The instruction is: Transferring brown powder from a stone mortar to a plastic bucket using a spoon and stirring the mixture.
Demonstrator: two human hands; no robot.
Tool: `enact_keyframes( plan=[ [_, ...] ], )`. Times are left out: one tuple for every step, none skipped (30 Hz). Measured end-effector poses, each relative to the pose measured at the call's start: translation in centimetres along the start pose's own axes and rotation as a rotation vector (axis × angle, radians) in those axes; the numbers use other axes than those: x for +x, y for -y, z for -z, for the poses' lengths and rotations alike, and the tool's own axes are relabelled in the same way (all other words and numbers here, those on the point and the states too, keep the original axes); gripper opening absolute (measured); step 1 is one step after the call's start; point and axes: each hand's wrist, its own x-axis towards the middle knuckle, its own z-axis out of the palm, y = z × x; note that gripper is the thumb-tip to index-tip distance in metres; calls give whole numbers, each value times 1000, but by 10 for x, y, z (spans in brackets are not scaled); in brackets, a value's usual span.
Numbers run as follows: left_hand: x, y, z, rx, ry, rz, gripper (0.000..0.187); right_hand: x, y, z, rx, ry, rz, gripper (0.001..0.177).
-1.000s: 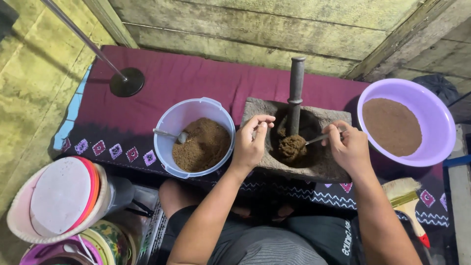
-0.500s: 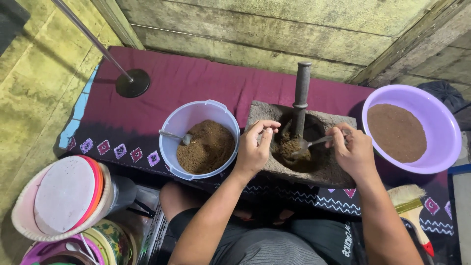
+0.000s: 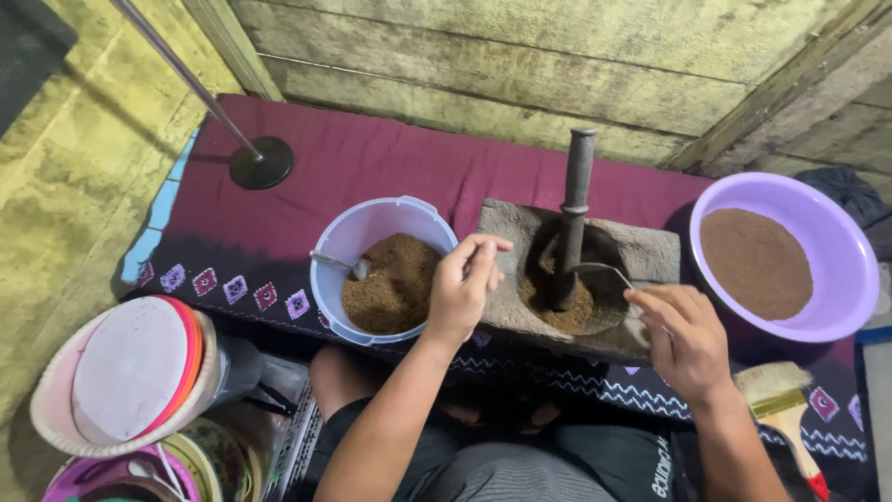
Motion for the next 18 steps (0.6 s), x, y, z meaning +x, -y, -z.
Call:
enact_keyframes(
  plan=[
    [-3, -13, 13, 5, -8, -1, 28, -9, 2, -1, 8, 0, 4, 20],
    [-7, -25, 26, 91, 3, -8, 30, -18, 4, -2, 90, 12, -69, 27],
    [-12, -38, 38, 178, 13, -10, 33, -28, 7, -2, 172, 27, -145, 34],
    [-12, -42, 54, 183, 5, -8, 33, -35, 6, -7, 181, 30, -143, 34],
    [-12, -47, 69, 339, -74, -76, 30, -42, 4, -11, 220, -17, -190, 29],
    [-12, -52, 83, 495, -153, -144, 27, -49, 2, -15, 259, -63, -238, 26],
    [-6, -49, 102, 499, -160, -145, 27, -49, 3, -17, 266, -63, -233, 26],
    [0, -47, 121, 696, -266, -344, 20, -49, 5, -19, 230, -96, -222, 25],
    [4, -44, 139, 891, -366, -541, 15, -50, 7, -21, 194, -128, -213, 24],
    [5, -37, 155, 896, -371, -539, 15, -50, 7, -23, 201, -126, -210, 24],
    [7, -31, 170, 1034, -416, -411, 18, -50, 7, -24, 164, -148, -194, 24],
    [8, -24, 186, 1168, -460, -278, 31, -49, 7, -26, 128, -170, -177, 24],
    [10, -16, 190, 1169, -463, -278, 31, -48, 8, -24, 130, -171, -174, 24],
    [12, -8, 196, 1182, -405, -176, 26, -46, 9, -22, 74, -143, -168, 23],
    [14, 0, 201, 1192, -347, -72, 25, -44, 10, -20, 19, -114, -160, 23],
    [15, 2, 202, 1192, -352, -71, 25, -42, 10, -17, 22, -113, -157, 23],
    [16, 6, 203, 1303, -363, -178, 23, -40, 9, -14, -7, -106, -143, 23],
    [16, 9, 204, 1413, -372, -286, 23, -39, 9, -12, -36, -98, -129, 23]
  ],
)
